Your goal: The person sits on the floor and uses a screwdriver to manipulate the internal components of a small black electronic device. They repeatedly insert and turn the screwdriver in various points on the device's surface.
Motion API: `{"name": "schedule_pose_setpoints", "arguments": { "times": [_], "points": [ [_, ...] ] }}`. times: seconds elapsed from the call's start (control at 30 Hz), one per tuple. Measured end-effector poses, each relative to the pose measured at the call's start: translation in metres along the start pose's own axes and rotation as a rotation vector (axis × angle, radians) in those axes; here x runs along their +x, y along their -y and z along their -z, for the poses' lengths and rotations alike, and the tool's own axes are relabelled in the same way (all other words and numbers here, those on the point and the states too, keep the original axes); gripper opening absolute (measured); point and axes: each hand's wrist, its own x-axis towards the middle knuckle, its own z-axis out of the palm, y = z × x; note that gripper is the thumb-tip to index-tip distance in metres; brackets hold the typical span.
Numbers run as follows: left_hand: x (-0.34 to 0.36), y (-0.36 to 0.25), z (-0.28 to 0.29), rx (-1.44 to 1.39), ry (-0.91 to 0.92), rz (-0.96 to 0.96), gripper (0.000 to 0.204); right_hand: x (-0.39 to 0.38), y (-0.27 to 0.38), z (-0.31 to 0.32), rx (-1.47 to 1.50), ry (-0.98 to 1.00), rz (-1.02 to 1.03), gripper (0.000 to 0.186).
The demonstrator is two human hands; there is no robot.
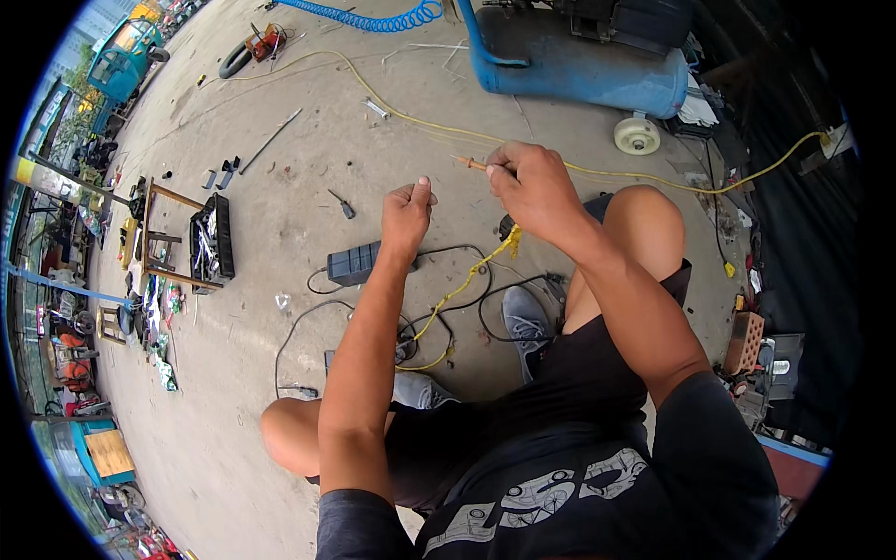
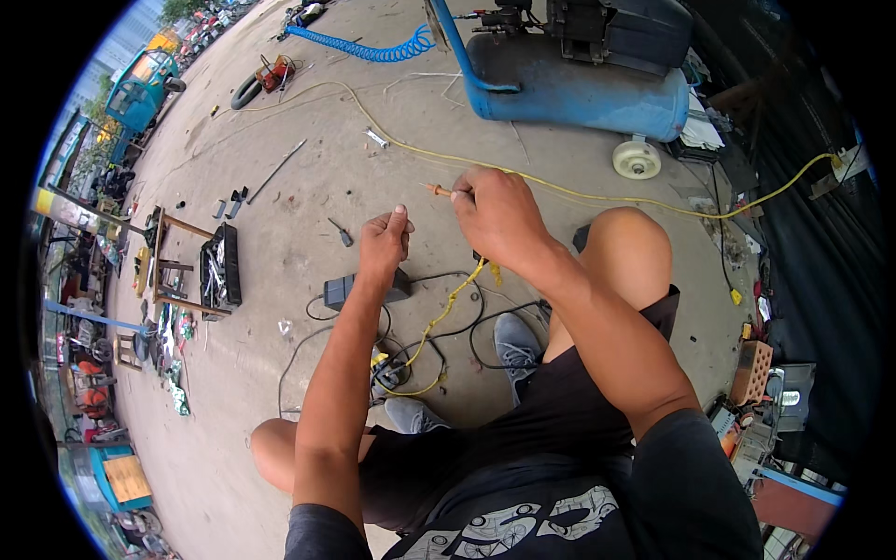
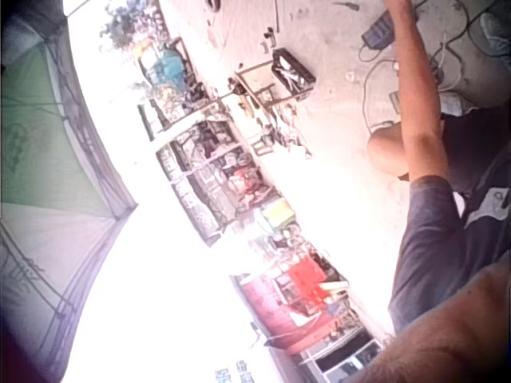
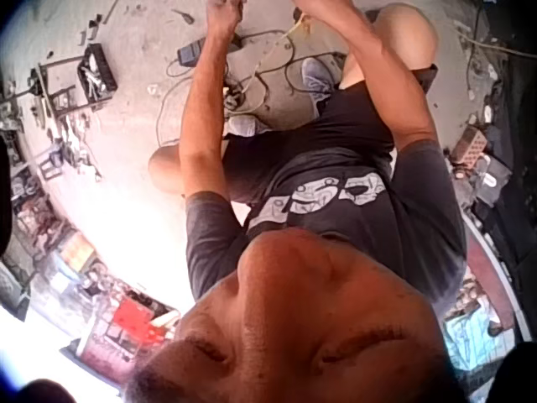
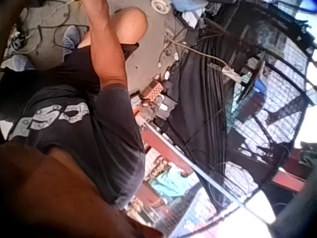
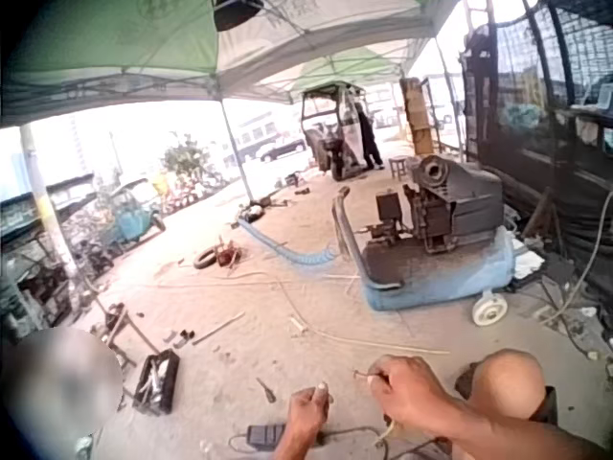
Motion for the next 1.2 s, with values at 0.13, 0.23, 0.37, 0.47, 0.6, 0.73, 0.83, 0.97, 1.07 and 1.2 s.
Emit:
{"name": "schedule_pose_setpoints", "arguments": {
  "times": [0.13,0.23,0.37,0.47,0.6,0.73,0.83,0.97,1.07,1.2],
  "points": [
    [-0.005,0.019,-0.015,0.230,0.048,-0.104,0.037,-0.001,-0.002,0.011,-0.093,0.054,-0.058,0.021],
    [-0.013,0.023,-0.035,0.525,-0.098,-0.545,0.019,-0.002,-0.013,0.012,-0.158,0.067,-0.045,0.024],
    [-0.022,0.025,-0.036,0.262,-0.012,-0.332,0.040,-0.004,-0.006,0.011,-0.191,0.064,-0.049,0.025],
    [-0.028,-0.011,-0.027,-0.133,0.367,0.092,0.062,-0.008,-0.010,0.010,-0.217,0.037,-0.040,0.027],
    [-0.055,-0.035,-0.044,-0.404,0.502,0.097,0.081,-0.007,0.001,0.002,-0.271,0.123,-0.080,0.029],
    [-0.073,-0.053,-0.053,-0.424,0.485,0.132,0.081,-0.011,0.007,-0.014,-0.219,0.165,-0.033,0.025],
    [-0.068,-0.048,-0.045,-0.425,0.533,0.089,0.070,-0.009,0.016,-0.012,-0.164,0.197,-0.051,0.025],
    [-0.077,-0.058,-0.040,-0.396,0.497,0.053,0.066,-0.010,0.021,-0.011,-0.137,0.189,-0.008,0.025],
    [-0.082,-0.068,-0.034,-0.397,0.498,0.037,0.061,-0.011,0.030,-0.001,0.013,0.302,-0.117,0.023],
    [-0.087,-0.079,-0.028,-0.308,0.451,0.036,0.047,-0.002,0.022,0.022,-0.075,0.160,0.091,0.024]
  ]
}}
